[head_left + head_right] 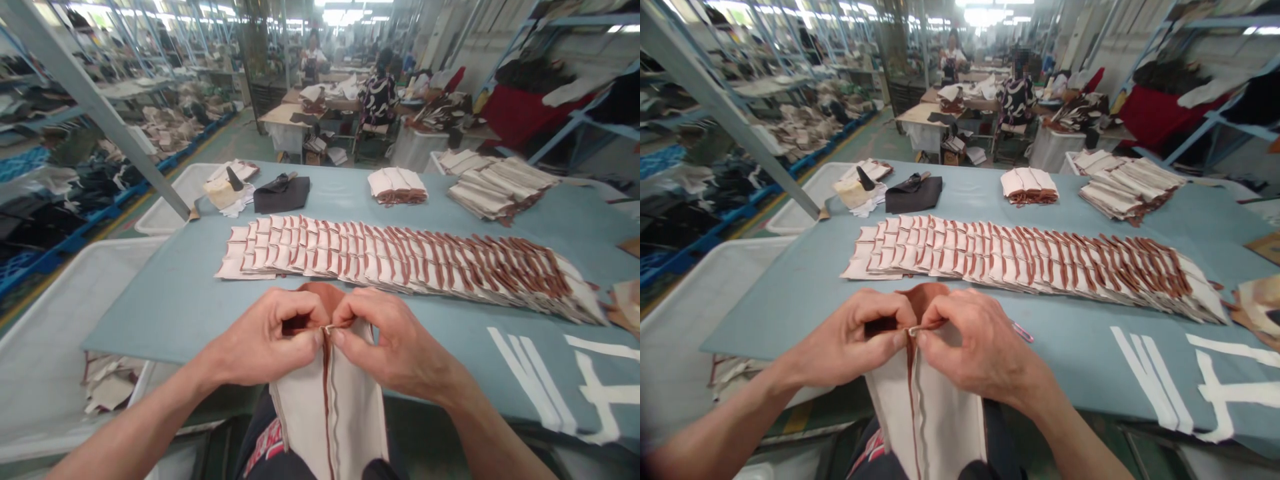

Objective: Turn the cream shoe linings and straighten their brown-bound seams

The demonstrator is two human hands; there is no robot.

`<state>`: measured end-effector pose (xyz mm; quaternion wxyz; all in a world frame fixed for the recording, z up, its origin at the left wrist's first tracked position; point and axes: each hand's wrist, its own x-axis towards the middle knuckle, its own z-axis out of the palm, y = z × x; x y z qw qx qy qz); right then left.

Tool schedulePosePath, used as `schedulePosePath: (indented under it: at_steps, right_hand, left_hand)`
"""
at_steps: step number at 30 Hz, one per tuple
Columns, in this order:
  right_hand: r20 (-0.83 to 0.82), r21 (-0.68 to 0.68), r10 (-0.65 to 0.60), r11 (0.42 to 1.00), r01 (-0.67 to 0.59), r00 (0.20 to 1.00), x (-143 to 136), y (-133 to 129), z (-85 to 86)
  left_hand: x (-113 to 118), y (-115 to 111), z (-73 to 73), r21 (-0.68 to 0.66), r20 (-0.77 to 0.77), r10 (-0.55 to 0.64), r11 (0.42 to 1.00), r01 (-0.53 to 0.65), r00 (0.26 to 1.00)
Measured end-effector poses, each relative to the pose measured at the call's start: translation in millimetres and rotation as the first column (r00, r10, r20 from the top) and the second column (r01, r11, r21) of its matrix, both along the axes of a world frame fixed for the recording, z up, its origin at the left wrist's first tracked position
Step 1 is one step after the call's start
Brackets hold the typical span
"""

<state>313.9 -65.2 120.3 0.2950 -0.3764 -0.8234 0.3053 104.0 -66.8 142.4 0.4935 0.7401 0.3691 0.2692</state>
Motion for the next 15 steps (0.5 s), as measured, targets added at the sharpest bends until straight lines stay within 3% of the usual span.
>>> schedulePosePath:
  at_steps: [6,11,15]
  right_hand:
    - [-0.007,-0.002,0.038,0.999,-0.038,0.999,-4.2,5.4,-4.0]
    - [0.052,-0.007,0.056,0.998,-0.055,0.997,-11.2,11.0,-4.4]
    - [0.109,0.108,0.070,0.991,-0.081,0.992,-15.7,14.1,-3.0]
  left_hand:
    - [-11.0,7.9,-6.8,-0.001,-0.056,-0.053,0.999,0.053,0.997]
    - [-23.2,19.5,8.7,0.150,-0.249,-0.145,0.971,0.186,0.958]
    - [-33.2,30.4,20.5,0.117,-0.284,-0.264,0.945,0.307,0.922]
